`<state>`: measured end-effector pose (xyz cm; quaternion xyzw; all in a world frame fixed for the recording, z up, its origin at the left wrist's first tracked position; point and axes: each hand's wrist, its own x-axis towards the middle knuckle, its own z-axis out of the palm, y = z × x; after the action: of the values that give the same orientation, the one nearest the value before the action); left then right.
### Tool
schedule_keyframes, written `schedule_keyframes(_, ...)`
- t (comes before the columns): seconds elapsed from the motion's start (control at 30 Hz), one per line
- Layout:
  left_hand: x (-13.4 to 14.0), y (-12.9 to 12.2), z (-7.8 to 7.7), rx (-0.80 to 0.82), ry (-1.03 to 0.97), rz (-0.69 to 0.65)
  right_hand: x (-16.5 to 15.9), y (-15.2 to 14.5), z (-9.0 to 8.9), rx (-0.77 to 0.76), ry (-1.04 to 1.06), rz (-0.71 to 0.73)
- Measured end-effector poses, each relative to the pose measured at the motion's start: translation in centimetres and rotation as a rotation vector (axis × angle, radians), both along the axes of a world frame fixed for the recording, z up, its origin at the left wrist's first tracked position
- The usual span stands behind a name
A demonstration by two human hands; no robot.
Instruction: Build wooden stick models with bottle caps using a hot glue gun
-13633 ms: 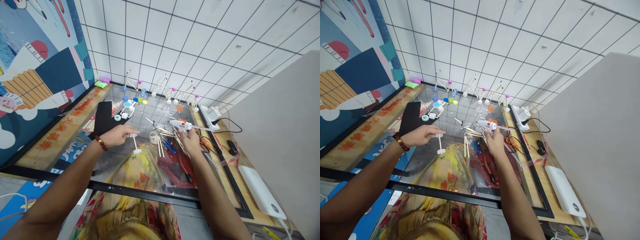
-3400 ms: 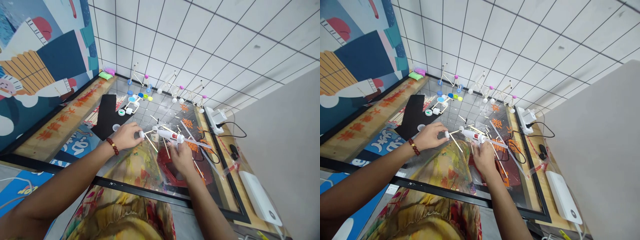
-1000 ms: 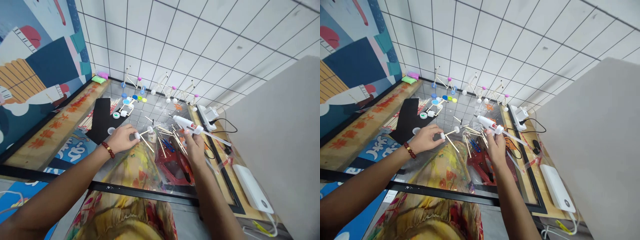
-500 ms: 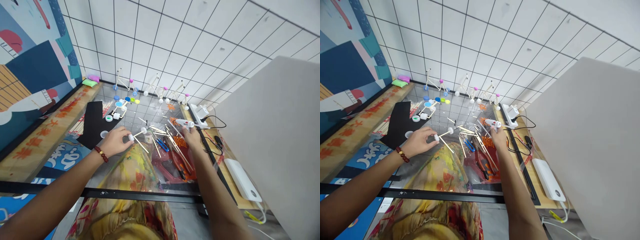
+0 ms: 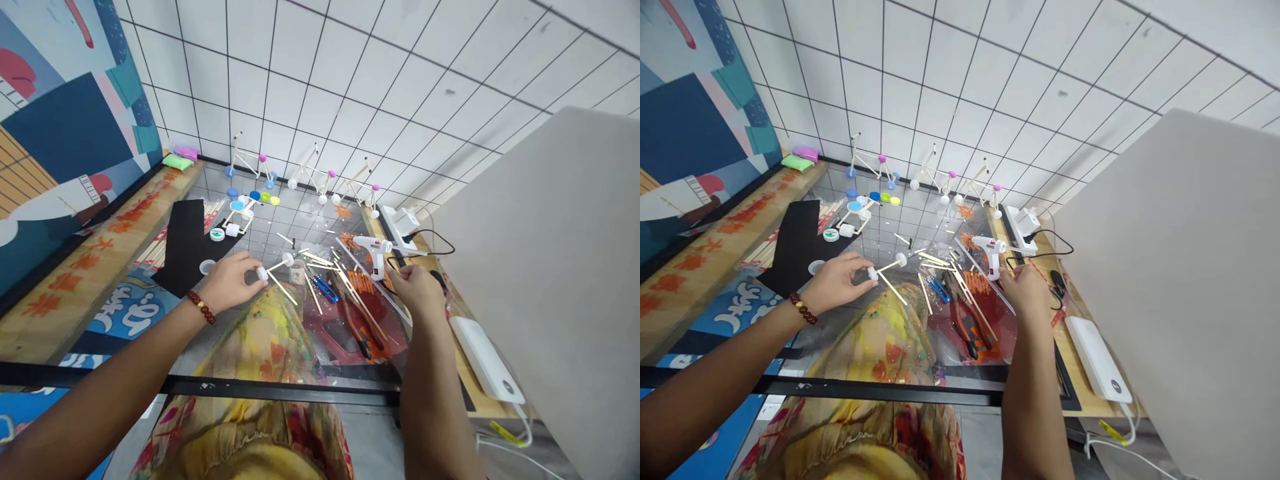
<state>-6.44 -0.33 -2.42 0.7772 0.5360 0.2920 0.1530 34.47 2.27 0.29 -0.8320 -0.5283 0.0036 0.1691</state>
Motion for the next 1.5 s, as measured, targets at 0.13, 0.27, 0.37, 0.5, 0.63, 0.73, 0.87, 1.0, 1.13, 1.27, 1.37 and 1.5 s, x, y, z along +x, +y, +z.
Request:
schedule_keyframes(0.13,0.0,0.0,-0.1,0.014,-0.004,-0.008,-0.6,-0.1,0.4,-0.045,-0.008,-0.041)
schedule_keyframes(0.27,0.1,0.0,0.0,0.029,-0.002,-0.02,-1.2,1.6,-0.9,-0.123,0.156,0.137)
schedule_keyframes(0.37,0.1,0.0,0.0,0.026,-0.011,-0.015,-1.3,2.6,-1.6,-0.125,0.073,0.163)
schedule_keyframes(0.5,0.1,0.0,-0.1,0.022,-0.018,-0.002,-1.4,3.0,-2.0,-0.123,-0.034,0.177)
schedule_keyframes(0.63,0.1,0.0,-0.1,0.011,-0.002,-0.004,-1.8,2.7,-1.9,-0.162,-0.063,0.16)
schedule_keyframes(0.73,0.1,0.0,-0.1,-0.008,-0.002,0.007,-2.3,1.2,-0.9,-0.158,-0.169,0.101)
schedule_keyframes(0.87,0.1,0.0,0.0,-0.008,-0.007,0.008,-5.3,-2.5,1.3,0.08,-0.238,0.081)
schedule_keyframes(1.0,0.0,0.0,0.1,-0.019,0.001,-0.007,-10.9,-5.9,1.7,0.013,-0.067,0.524)
schedule_keyframes(1.13,0.0,0.0,0.0,-0.007,0.0,-0.002,-14.5,-6.8,0.5,-0.175,-0.103,0.644)
schedule_keyframes(1.27,0.1,0.0,-0.2,0.004,-0.004,0.006,-14.2,-5.9,0.0,-0.245,-0.013,0.609)
schedule_keyframes(1.37,0.1,0.0,-0.2,0.005,0.006,0.009,-13.3,-5.2,0.2,-0.294,0.447,0.602)
schedule_keyframes(1.5,0.1,0.0,-0.2,0.015,0.015,0.001,-12.8,-5.0,0.7,-0.386,1.269,0.561)
